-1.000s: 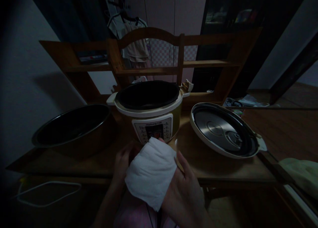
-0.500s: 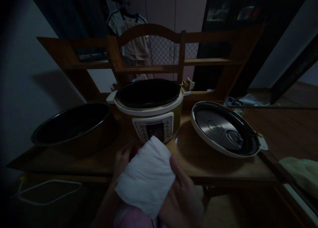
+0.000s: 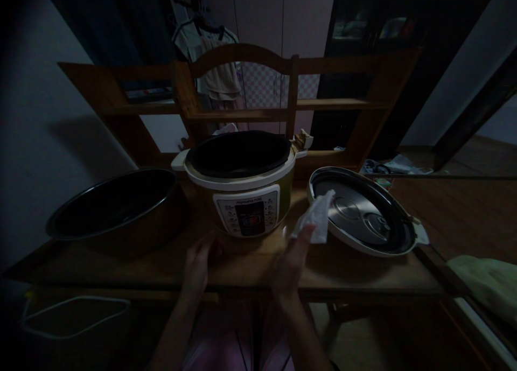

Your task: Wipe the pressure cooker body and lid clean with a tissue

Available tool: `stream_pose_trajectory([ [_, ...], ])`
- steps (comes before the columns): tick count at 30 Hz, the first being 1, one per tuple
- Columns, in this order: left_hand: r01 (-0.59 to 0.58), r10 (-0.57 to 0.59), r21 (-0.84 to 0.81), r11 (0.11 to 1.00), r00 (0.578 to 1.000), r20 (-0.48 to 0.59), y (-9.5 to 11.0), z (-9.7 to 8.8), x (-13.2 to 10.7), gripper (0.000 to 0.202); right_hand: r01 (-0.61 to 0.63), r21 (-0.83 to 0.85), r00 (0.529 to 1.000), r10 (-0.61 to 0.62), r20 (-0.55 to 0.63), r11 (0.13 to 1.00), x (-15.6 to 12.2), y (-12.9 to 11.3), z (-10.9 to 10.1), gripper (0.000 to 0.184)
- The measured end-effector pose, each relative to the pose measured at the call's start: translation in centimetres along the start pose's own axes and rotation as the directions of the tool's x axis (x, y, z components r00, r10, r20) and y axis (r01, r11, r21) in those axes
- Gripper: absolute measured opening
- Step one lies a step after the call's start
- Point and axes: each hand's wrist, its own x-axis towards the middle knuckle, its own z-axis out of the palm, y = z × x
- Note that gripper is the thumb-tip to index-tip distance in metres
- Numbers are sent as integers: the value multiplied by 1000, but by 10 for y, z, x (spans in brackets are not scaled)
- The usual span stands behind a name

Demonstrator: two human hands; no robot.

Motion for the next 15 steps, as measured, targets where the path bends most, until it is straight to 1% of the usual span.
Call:
stream_pose_trajectory([
  [1, -1, 1, 2, 1000, 1000, 3, 0, 0, 0, 40, 4, -20, 998, -5, -61, 1000, 8, 4, 13, 74],
  [3, 6, -6, 8, 1000, 1000, 7, 1, -2, -2, 39, 35, -87, 991, -45, -122, 996, 20, 9, 39, 69],
  [4, 13, -14, 12, 1000, 1000, 6, 1, -2, -2, 38, 74, -241, 979, -117, -170, 968, 23, 11, 51, 67],
  [5, 23, -23, 16, 1000, 1000, 2, 2, -3, -3, 38, 100, -367, 966, -179, -189, 925, 24, 12, 61, 65],
  [7, 44, -44, 24, 999, 999, -9, 4, -3, -4, 38, 132, -540, 944, -271, -186, 831, 20, 16, 74, 65],
  [8, 53, -53, 27, 998, 999, -14, 5, -3, -4, 39, 148, -569, 940, -293, -173, 809, 15, 18, 78, 66],
  [11, 71, -70, 27, 997, 997, -21, 10, -2, -4, 40, 210, -567, 943, -318, -97, 796, 0, 24, 82, 70],
  [13, 75, -74, 22, 997, 997, -19, 13, -1, -4, 42, 274, -590, 941, -338, 2, 759, -9, 27, 82, 74],
  [15, 74, -74, 16, 997, 997, -18, 15, 0, -4, 44, 348, -618, 929, -350, 125, 705, -15, 28, 80, 77],
])
